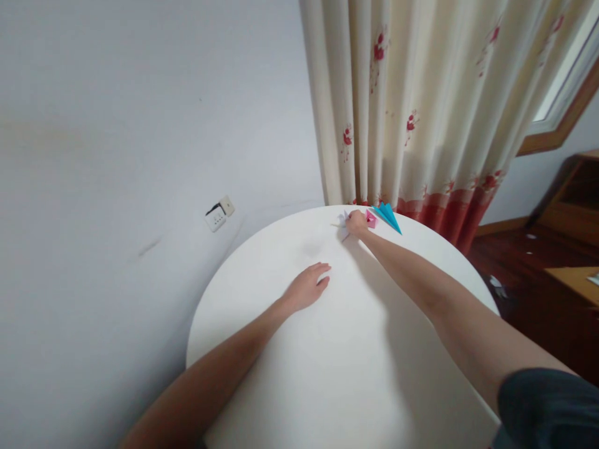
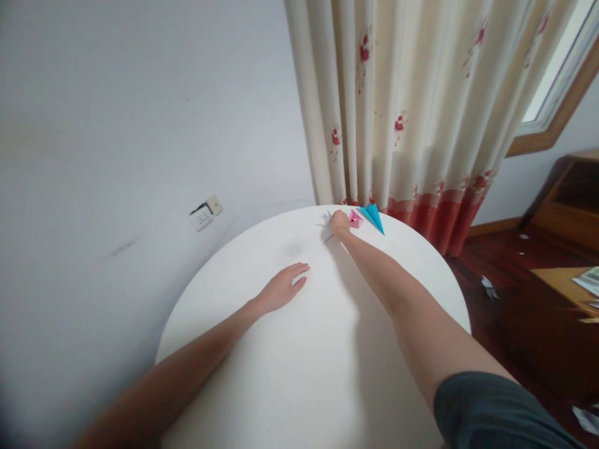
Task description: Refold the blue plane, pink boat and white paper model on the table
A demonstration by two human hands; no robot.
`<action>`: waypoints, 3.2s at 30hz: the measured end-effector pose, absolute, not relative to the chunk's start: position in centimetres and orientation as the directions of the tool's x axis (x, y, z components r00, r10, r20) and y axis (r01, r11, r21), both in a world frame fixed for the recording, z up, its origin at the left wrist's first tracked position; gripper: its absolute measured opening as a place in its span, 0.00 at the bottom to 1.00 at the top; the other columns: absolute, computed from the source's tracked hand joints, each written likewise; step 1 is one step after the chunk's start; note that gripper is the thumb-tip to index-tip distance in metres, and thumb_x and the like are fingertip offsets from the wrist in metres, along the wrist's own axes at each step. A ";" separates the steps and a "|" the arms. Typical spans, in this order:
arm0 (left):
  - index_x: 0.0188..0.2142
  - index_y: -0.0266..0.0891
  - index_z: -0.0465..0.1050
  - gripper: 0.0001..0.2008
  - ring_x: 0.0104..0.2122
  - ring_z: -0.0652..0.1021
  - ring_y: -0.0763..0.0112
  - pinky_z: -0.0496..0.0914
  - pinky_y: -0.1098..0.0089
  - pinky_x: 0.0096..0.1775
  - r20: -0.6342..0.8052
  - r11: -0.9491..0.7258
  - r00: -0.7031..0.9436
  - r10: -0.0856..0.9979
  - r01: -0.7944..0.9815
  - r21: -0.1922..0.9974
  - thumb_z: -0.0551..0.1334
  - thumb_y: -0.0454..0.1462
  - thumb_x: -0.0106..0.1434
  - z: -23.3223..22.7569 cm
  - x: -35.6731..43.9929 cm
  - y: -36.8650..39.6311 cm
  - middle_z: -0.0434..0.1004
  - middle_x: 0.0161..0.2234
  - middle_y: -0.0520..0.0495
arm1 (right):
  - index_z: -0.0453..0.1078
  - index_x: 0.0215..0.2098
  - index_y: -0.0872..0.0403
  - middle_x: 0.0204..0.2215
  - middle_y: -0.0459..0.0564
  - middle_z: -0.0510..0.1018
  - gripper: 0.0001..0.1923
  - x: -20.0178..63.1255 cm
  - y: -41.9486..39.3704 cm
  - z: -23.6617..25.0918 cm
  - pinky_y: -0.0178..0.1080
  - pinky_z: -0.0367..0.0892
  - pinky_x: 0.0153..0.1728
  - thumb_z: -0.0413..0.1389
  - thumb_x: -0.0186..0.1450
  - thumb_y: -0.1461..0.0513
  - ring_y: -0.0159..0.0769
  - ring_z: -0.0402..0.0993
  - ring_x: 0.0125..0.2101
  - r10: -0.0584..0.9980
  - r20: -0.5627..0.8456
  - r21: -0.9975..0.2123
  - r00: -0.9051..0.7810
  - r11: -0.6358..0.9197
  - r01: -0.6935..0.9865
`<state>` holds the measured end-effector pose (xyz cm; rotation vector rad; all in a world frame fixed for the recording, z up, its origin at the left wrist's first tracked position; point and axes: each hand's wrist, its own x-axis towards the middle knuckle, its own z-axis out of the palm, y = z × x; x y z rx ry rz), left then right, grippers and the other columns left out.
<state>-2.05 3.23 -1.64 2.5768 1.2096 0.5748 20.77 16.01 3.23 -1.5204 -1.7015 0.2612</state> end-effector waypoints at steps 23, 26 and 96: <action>0.31 0.34 0.80 0.21 0.30 0.78 0.63 0.67 0.68 0.33 0.017 -0.131 0.390 0.921 0.268 0.955 0.71 0.52 0.51 3.7 -1.7 -1.0 0.82 0.31 0.44 | 0.65 0.24 0.53 0.20 0.43 0.70 0.14 15.5 -0.1 1.8 0.36 0.63 0.27 0.61 0.55 0.53 0.31 0.66 0.23 0.976 0.215 -0.960 0.008 0.213 -0.181; 0.30 0.34 0.79 0.21 0.29 0.78 0.65 0.67 0.69 0.32 0.068 -0.151 0.319 0.945 0.244 0.958 0.70 0.52 0.52 2.7 -1.4 -0.7 0.81 0.30 0.45 | 0.68 0.24 0.55 0.24 0.46 0.73 0.19 14.9 -0.5 0.6 0.38 0.66 0.32 0.64 0.54 0.48 0.33 0.69 0.27 0.982 0.134 -0.964 -0.137 0.097 -0.247; 0.48 0.40 0.76 0.15 0.34 0.76 0.72 0.72 0.72 0.36 0.561 -0.627 0.281 0.779 0.311 0.715 0.64 0.35 0.61 0.0 -1.4 -0.9 0.74 0.38 0.47 | 0.64 0.24 0.52 0.20 0.42 0.70 0.16 14.1 -0.9 -1.6 0.37 0.64 0.27 0.62 0.54 0.52 0.32 0.67 0.23 0.961 0.274 -0.955 0.032 0.276 -0.110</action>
